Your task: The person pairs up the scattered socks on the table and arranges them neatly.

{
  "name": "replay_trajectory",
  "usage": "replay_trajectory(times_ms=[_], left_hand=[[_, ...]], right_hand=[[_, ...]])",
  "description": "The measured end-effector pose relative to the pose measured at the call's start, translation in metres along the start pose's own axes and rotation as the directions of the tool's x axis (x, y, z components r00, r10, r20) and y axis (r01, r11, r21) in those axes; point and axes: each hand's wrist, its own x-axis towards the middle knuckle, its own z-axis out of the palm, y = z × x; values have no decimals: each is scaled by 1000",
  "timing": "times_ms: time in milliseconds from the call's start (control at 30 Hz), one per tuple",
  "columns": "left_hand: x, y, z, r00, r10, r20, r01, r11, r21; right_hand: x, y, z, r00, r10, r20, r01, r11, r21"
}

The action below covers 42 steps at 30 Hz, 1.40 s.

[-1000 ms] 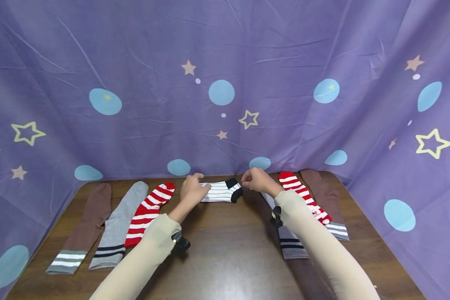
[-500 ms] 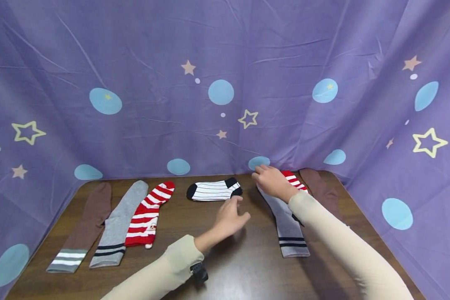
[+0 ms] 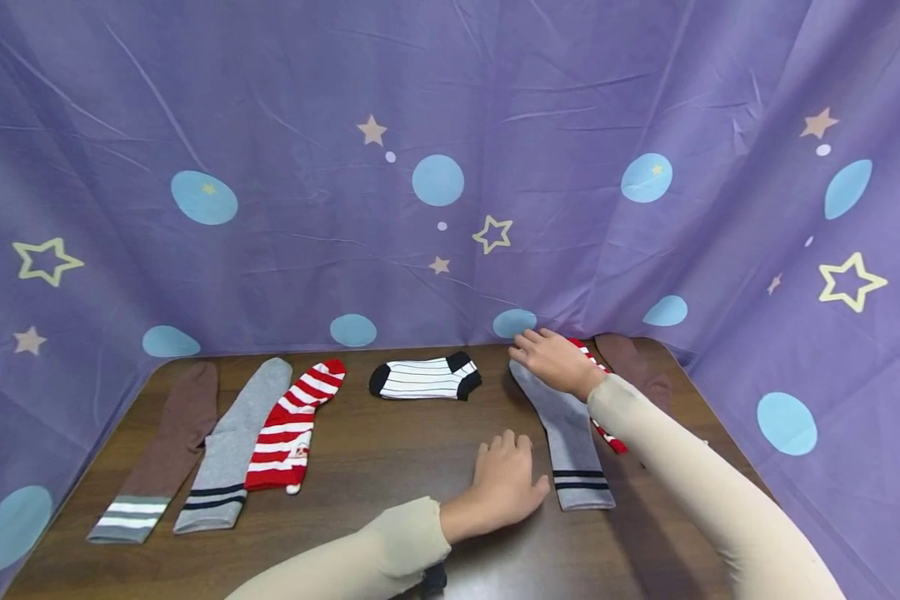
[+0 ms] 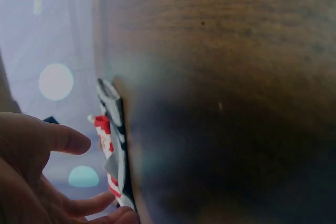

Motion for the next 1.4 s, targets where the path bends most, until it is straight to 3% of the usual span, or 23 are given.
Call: replay_trajectory(times_ms=[100,200,367,600,767,1067,1400], left_hand=[[2,10,8,1000,12,26,-15,993,120],[6,20,13,997,2,71,-15,983,180],[13,35,19,993,-23,117,-7,968,249],[21,48,28,989,-55,141,11,955,297],[27,52,32,988,-76,133,24,933,359],[30,55,32,993,-82,86,46,933,356],[30,59,35,989,-113,95,76,942,327]], right_hand=[[-1,1,3,999,-17,27,18,999,-29],[-2,1,6,996,-45,76,51,996,-72],[1,-1,13,984,-85,156,103,988,-116],[2,-9,23,977,-140,162,162,978,-129],[3,-15,27,972,-135,191,157,982,-107],[4,-17,28,969,-135,208,169,974,-153],[6,-18,27,969,-148,196,189,958,-215]])
